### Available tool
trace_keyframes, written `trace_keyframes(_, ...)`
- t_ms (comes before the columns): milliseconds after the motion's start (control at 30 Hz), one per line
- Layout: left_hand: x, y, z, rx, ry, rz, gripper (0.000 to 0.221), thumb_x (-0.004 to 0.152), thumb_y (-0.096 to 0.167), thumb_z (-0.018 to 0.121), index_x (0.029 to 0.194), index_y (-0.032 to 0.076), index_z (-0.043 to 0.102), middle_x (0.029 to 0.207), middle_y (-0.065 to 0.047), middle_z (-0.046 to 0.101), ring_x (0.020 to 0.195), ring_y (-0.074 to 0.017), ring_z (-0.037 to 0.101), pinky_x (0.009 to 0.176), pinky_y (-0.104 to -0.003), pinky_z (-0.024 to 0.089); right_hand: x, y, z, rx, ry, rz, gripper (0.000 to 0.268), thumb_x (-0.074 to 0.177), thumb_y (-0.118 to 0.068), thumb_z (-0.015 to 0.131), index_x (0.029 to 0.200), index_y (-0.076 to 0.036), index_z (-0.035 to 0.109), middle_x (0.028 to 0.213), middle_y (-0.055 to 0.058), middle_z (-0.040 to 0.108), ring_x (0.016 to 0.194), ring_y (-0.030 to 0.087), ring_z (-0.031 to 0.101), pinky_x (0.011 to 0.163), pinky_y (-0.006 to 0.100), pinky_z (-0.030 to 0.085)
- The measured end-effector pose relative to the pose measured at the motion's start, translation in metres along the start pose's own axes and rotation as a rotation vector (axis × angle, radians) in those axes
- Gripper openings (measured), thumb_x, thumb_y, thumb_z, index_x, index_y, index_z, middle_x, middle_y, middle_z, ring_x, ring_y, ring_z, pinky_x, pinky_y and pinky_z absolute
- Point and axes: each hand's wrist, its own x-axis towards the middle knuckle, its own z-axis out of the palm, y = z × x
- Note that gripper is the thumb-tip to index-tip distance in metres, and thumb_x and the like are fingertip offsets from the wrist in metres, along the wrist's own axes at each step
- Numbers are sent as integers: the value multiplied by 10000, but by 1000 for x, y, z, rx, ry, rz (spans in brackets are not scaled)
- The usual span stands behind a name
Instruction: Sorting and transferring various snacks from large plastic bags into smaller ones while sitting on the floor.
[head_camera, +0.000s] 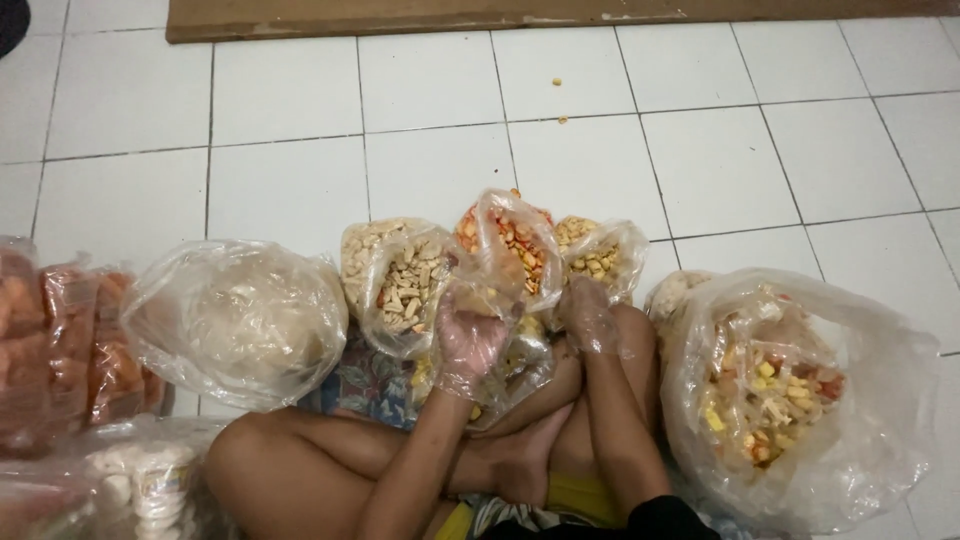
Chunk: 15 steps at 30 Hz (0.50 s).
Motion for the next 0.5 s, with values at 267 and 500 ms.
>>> trace_keyframes(267, 9, 4, -10, -36, -14, -24, 387, 778, 296, 812, 1058, 53, 702, 1211, -191, 704, 1155, -416, 630, 973, -701, 467, -62, -44, -54, 430, 378, 107, 239, 947, -358, 663, 1158, -329, 771, 1097, 95, 752, 1115, 316, 687, 953, 446, 576)
trace_keyframes(500, -15, -1, 25, -15, -16, -25, 308, 788, 293, 801, 973, 84, 671, 1117, -178, 700, 1066, -402, 641, 908, -656, 518, -129, -101, -150, 1251, 410, -278, 290, 895, -36, 748, 1182, 3, 725, 821, 108, 704, 532, 91, 572, 481, 214, 520)
